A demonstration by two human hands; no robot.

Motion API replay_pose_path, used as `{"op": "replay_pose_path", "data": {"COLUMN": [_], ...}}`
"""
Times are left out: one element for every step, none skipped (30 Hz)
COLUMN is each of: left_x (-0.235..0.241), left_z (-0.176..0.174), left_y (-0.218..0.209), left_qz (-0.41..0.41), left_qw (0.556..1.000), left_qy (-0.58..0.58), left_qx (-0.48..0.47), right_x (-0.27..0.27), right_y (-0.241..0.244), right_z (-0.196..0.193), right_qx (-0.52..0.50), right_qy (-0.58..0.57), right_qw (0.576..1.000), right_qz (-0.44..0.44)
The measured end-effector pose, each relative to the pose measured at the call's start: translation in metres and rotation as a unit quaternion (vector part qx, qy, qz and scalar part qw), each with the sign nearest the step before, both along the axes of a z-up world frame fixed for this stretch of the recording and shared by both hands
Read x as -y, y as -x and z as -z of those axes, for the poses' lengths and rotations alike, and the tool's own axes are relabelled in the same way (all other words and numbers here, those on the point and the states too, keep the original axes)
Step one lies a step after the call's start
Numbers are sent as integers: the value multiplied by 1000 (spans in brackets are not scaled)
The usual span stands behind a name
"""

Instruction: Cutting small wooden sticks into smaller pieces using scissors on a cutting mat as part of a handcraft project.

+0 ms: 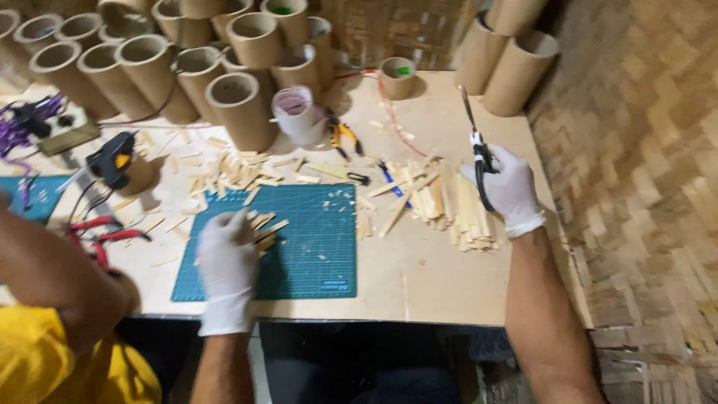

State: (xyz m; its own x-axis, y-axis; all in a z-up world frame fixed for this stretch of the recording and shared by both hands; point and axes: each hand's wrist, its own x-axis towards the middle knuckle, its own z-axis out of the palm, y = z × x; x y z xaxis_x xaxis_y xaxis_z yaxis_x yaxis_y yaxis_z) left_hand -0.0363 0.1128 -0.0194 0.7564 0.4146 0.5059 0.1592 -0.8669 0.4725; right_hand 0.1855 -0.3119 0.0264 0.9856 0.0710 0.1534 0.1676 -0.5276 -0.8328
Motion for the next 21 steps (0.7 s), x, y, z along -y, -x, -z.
{"op": "replay_pose_path", "data": {"left_x": [-9, -19, -30, -41, -53, -65, -50, -35, -19, -8, 3, 13, 29, 45, 59, 68, 78, 87, 98, 108, 118], "left_z": [11, 22, 32, 45, 56, 68, 46, 24, 2, -4, -8, -13, -24, -35, -48, -51, -54, -56, -59, -61, -64], "left_y": [2, 4, 5, 6, 8, 11, 9, 8, 6, 5, 4, 3, -5, -12, -18, -24, -30, -36, -44, -53, -60], "left_qz": [8, -38, -86, -79, -94, -110, -103, -125, -146, -139, -103, -65, -60, 15, 89, 94, 101, 109, 112, 144, 174], "left_qw": [1000, 996, 982, 982, 974, 965, 966, 958, 950, 951, 970, 981, 982, 993, 987, 987, 987, 978, 978, 962, 942], "left_qy": [0, -68, -139, -141, -180, -218, -220, -241, -261, -261, -219, -174, -174, -74, 26, 25, 102, 177, 178, 231, 282], "left_qx": [0, -49, -97, -95, -96, -95, -94, -93, -92, -90, -20, 51, 52, 91, 128, 129, 66, 0, 2, -21, -44], "right_x": [4, 9, 11, 12, 11, 9, 10, 11, 12, 14, 15, 16, 15, 14, 11, 8, 5, 3, 2, 2, 0], "right_y": [0, 0, -1, 0, 2, 5, 4, 2, 1, 3, 4, 5, 8, 12, 14, 16, 18, 20, 17, 15, 12], "right_z": [3, 6, 11, 7, 3, -1, -3, -5, -7, -11, -15, -18, -24, -29, -35, -36, -38, -40, -23, -7, 9], "right_qx": [0, 22, 44, 43, 45, 47, 46, 1, -44, -45, -74, -102, -103, -129, -153, -153, -151, -150, -148, -141, -133], "right_qy": [0, 58, 114, 112, 132, 151, 151, 160, 169, 169, 187, 204, 203, 198, 192, 189, 215, 240, 242, 274, 305], "right_qw": [1000, 997, 991, 990, 988, 985, 985, 986, 984, 984, 978, 971, 970, 971, 969, 970, 965, 959, 959, 951, 941], "right_qz": [8, 36, 62, 69, 66, 62, 69, 51, 31, 38, 57, 76, 81, 41, 0, 4, 4, 4, 7, 36, 63]}}
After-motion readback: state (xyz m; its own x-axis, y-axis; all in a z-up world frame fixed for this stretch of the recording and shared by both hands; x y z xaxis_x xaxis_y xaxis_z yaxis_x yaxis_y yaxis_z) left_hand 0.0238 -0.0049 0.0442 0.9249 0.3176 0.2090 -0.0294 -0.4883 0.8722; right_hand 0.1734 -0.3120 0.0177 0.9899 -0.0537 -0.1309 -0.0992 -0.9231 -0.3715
